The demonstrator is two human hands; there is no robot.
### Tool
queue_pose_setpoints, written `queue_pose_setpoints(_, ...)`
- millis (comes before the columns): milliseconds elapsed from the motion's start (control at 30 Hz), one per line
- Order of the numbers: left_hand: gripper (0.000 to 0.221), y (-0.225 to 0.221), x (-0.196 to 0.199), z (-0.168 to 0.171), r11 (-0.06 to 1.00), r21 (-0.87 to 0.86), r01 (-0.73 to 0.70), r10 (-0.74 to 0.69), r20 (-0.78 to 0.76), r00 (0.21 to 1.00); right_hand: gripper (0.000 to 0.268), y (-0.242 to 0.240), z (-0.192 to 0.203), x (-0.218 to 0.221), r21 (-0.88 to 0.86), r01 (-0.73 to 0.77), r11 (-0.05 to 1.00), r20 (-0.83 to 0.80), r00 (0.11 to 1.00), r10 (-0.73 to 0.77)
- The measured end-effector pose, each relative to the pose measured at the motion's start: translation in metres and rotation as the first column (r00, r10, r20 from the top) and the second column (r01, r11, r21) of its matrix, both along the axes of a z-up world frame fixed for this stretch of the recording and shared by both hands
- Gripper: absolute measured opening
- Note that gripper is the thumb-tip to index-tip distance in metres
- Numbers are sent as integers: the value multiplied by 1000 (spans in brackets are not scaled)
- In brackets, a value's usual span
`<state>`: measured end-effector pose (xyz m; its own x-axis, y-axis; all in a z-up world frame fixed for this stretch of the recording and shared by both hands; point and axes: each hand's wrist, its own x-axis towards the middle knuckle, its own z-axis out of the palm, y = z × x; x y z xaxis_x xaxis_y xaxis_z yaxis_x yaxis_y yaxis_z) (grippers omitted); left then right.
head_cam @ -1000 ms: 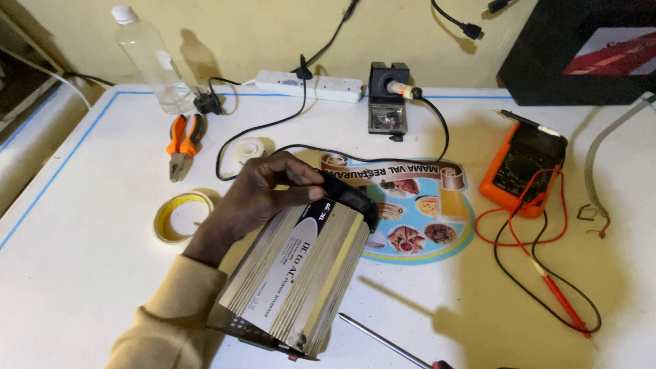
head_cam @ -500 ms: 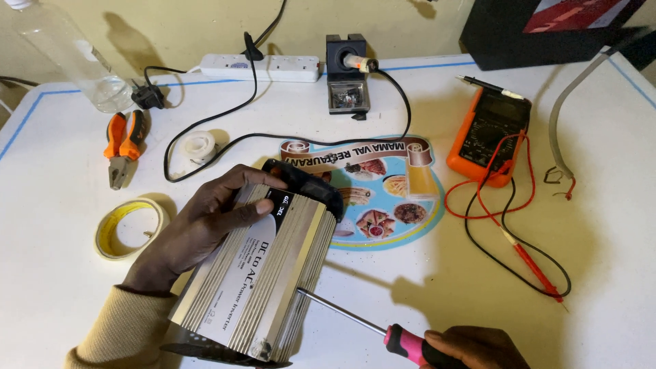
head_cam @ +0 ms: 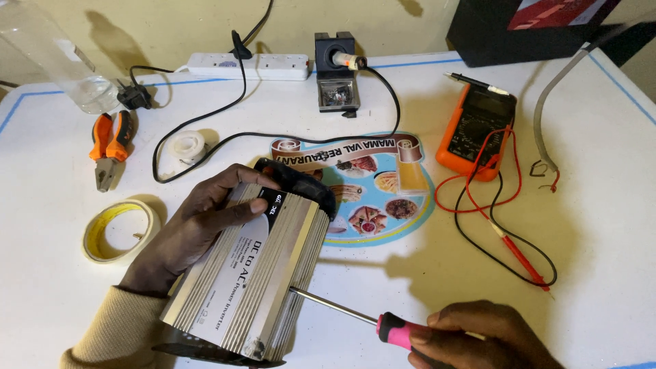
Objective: Using a screwdriver to remove screws from the metal casing of a power inverter to disassemble it.
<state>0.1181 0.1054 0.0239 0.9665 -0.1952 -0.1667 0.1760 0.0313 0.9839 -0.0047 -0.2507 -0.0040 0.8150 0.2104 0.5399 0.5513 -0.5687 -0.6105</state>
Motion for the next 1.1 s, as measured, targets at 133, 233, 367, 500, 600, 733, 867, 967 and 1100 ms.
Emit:
queue_pose_setpoints(133,29,0,2,-4,1000,-31,-1,1,-13,1000,28,6,29,27,432,-136,892,-544,749,377)
queue_pose_setpoints(233,27,-1,1,-1,1000,4,-18,18,44,999,30,17,52,45,372,83,925,-779,569,263)
queue_pose_setpoints(367,23,2,-1,-2,991,132,-22,7,117,993,32,21,53,50,145,354,924,-984,145,98)
queue_pose_setpoints(500,22,1,2,3,1000,27,-4,1,106,994,48,4,27,46,-362,-233,903,-271,953,137)
queue_pose_setpoints(600,23,0,3,0,998,56,19,-24,107,994,40,13,47,43,-698,-145,701,242,874,422)
queue_pose_setpoints(733,23,-1,1,2,1000,22,3,-5,95,995,38,33,65,27,-705,262,659,604,710,363)
queue_pose_setpoints(867,25,-2,1,-2,999,41,19,-22,87,996,23,22,71,27,-623,-109,775,369,832,414)
queue_pose_setpoints(967,26,0,0,-7,998,-62,-9,15,91,996,18,-1,42,20,-32,24,999,-376,926,-34)
queue_pose_setpoints(1100,28,-1,0,-3,1000,-3,-23,23,62,998,25,-51,-25,57,245,-212,946,-325,901,287)
